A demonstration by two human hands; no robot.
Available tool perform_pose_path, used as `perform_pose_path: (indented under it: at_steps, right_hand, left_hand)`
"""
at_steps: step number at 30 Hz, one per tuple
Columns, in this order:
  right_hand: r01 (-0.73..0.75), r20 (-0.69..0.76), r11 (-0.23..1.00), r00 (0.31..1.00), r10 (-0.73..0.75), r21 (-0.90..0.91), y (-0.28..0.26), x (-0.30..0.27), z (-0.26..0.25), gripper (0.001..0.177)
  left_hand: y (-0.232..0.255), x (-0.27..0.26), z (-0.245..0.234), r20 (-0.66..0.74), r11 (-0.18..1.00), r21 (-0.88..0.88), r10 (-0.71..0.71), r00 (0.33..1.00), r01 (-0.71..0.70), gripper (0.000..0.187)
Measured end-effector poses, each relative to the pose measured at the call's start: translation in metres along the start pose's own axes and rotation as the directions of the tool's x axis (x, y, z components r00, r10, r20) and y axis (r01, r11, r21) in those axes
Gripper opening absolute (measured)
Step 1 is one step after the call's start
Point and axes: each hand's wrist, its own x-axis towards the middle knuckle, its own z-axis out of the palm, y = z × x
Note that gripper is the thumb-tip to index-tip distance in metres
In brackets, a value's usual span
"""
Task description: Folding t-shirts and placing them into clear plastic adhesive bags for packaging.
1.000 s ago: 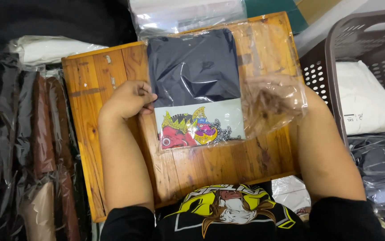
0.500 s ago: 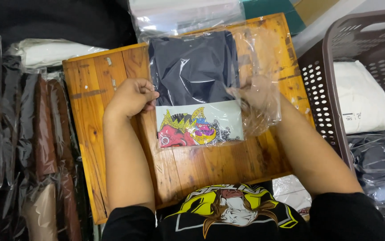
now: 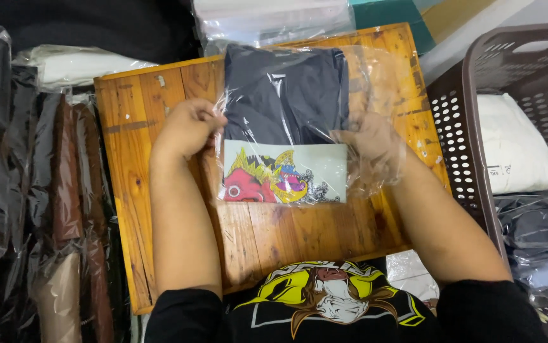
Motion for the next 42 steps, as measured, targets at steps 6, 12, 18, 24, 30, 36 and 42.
perform_pose_path:
  at_steps: [6,12,18,24,30,36,42]
  right_hand:
    - [0.105,-0.007,0.965,0.994,-0.106,0.239,0.017,0.007,-0.024,0.032]
    - [-0.136,-0.053,0.990,0.989,0.139,0.045,0.018,0.032,-0.053,0.006]
    - [-0.017,-0.242,0.999,0.970,0.008,-0.038,0.042,0.031,-0.068,0.044]
    - [0.436,-0.347,0.826,0.759,-0.551,-0.358,0.034,0.001,-0.054,0.055]
    - [0.554,-0.303,0.424,0.795,-0.526,0.717,0.055,-0.001,-0.034,0.147]
    - [0.227,-0.091,0.382,0.935,-0.342,0.896,0.042,-0.031,-0.040,0.135]
    - [0.633,0.046,0.559,0.639,-0.768,0.536,0.051,-0.055,-0.056,0.131]
  left_hand:
    - [-0.047,0.028,-0.054,-0.283,0.986,-0.113,0.086,0.955,-0.123,0.006]
    - [0.018,-0.037,-0.075,-0.488,0.951,-0.074,0.229,0.842,-0.302,0.015]
    - [0.053,-0.094,-0.071,-0.603,0.476,-0.288,0.584,0.544,-0.831,0.013]
    - [0.076,-0.119,-0.053,-0.750,0.286,-0.252,0.546,0.374,-0.924,0.035]
    - [0.066,-0.104,0.014,-0.513,0.088,-0.497,0.773,0.374,-0.863,0.032]
    - [0.077,-0.096,0.108,-0.135,0.359,-0.800,0.674,0.727,-0.481,0.008]
    - [-0.002,-0.082,0.213,0.691,0.930,-0.011,0.273,0.669,-0.368,0.014]
